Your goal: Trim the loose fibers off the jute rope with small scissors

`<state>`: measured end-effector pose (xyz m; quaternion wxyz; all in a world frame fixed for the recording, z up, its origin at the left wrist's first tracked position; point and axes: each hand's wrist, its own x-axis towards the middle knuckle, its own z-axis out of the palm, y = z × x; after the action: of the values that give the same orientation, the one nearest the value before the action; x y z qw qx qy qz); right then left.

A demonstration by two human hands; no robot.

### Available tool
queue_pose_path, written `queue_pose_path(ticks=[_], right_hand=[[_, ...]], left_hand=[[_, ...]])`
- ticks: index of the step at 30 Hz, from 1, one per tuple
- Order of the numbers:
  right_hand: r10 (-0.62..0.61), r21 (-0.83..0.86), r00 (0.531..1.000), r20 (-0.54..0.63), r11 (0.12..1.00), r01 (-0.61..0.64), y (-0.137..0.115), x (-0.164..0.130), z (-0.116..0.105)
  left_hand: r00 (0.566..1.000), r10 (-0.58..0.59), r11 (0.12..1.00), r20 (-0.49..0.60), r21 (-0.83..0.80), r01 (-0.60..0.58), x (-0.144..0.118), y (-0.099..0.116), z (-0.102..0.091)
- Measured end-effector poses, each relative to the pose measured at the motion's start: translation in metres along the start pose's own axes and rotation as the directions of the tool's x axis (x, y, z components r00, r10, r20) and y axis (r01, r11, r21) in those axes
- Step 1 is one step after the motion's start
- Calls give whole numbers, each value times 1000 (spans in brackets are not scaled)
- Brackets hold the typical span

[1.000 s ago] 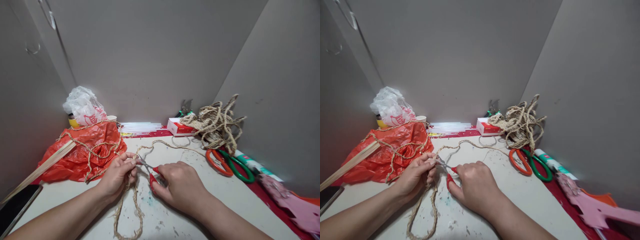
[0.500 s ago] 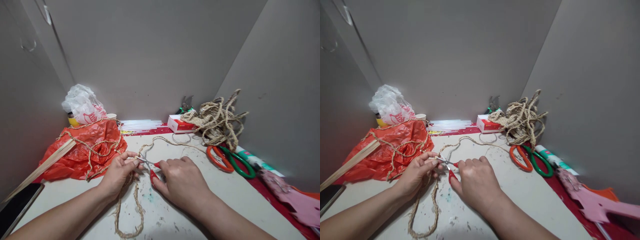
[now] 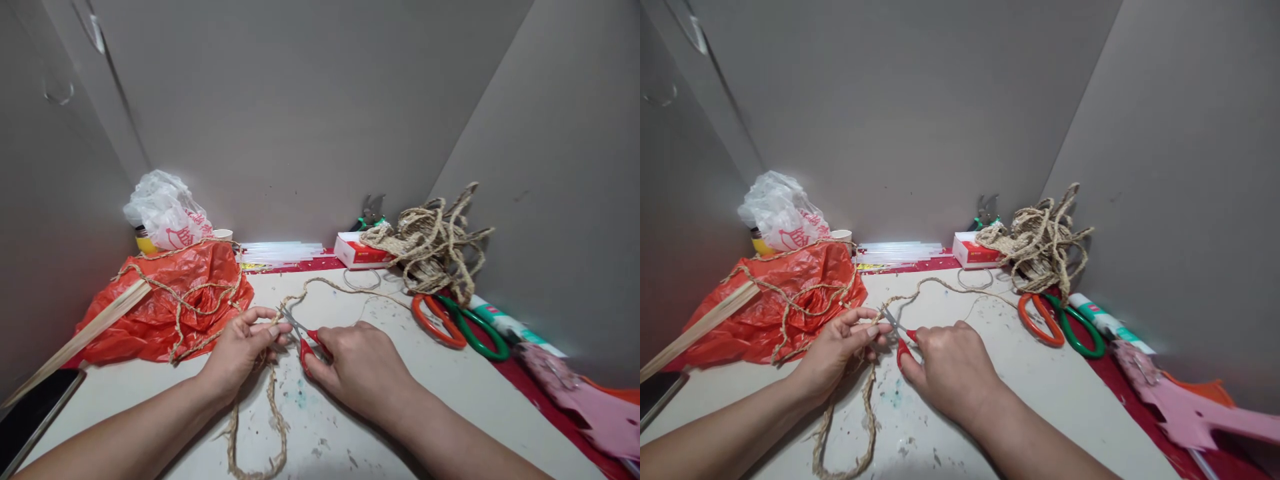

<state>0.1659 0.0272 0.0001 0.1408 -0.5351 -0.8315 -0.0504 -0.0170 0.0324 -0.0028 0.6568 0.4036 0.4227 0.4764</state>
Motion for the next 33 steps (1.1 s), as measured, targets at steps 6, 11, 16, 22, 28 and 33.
queue_pose_path(ticks=[6, 11, 16, 22, 28, 33], right_hand=[[-19, -10, 998, -52, 1000, 19, -1, -1, 0], [-39, 1, 998, -38, 999, 39, 1, -1, 3], [-2, 15, 999, 40, 1000, 1, 6, 0, 9], [0, 73, 1000, 21, 997, -2, 7, 0, 12], [5, 65, 1000, 21, 998, -7, 2, -3, 11], [29, 103, 999, 22, 994, -31, 3, -4, 16]], left_hand=[[1000, 11, 1000, -15, 25, -11, -1, -1, 1], [1000, 19, 1000, -6, 11, -19, 0, -3, -1], [1000, 13, 1000, -2, -12, -13, 2, -3, -4], [1000, 20, 999, -4, -36, -20, 4, -4, -6], [1000, 24, 997, 5, -68, -24, 0, 0, -3], [998, 38, 997, 59, -75, -34, -1, -3, -5]])
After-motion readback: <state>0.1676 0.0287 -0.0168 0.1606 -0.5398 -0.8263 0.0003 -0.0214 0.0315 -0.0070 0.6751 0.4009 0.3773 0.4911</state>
